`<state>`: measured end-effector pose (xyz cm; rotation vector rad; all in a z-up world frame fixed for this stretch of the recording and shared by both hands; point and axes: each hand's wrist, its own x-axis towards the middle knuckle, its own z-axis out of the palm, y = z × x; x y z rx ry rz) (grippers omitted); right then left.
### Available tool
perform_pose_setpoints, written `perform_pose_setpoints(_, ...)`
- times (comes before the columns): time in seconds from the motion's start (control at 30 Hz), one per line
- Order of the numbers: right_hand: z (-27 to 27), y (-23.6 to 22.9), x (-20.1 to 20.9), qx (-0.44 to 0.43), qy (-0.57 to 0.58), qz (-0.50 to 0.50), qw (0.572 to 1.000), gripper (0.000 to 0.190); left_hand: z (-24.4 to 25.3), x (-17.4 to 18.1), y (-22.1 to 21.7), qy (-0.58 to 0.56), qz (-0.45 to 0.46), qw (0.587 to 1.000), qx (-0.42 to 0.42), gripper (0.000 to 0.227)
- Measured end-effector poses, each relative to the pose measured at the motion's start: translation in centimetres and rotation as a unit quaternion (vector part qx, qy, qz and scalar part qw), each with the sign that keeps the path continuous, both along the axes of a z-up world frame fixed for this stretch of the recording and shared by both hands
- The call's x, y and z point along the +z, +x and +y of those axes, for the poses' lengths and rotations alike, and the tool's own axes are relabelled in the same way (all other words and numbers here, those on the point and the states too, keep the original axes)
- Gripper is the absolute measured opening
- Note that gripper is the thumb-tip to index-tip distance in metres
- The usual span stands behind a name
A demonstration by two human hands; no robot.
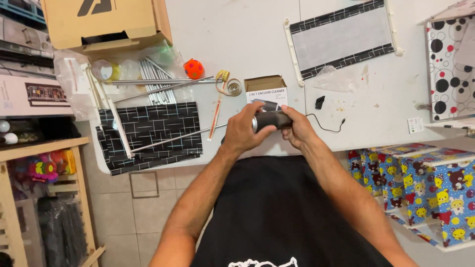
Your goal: Unboxing a small handheld vacuum and then assembling a multi-tier storage rack using metal rods and patterned panels.
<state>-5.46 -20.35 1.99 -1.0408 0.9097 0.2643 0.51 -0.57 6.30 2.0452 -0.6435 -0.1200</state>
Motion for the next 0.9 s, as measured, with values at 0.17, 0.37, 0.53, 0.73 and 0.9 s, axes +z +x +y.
perform_pose_setpoints(0.17, 2.3, 0.9, 2.7, -0.043, -0.028, -0.016, 0.999, 0.033, -1.1, -2.3, 2.7, -0.055, 0.124, 0.985, 0.107, 0.022)
perform_pose_setpoints(0.37, 3.3, 1.5, 3.6, -0.091, -0.061, -0.016, 0.994, 0.035, -2.2, -1.6, 3.1, -0.011, 0.186, 0.969, 0.161, 0.025)
perform_pose_setpoints(0.53, 2.4, 1.1, 1.8, -0.102, -0.095, -0.008, 0.99, 0.037, -2.8, -0.9, 3.2, 0.023, 0.242, 0.953, 0.183, 0.03)
perform_pose_setpoints(0.73, 1.9, -0.2, 3.6, 0.262, -0.545, -0.242, 0.759, 0.069, -2.0, 0.4, 3.4, 0.067, 0.363, 0.898, 0.238, 0.044)
perform_pose_setpoints(0.9, 2.6, -0.6, 0.6, 0.334, -0.645, -0.166, 0.667, 0.035, -3.0, 1.9, 2.0, 0.063, 0.263, 0.943, 0.195, 0.031)
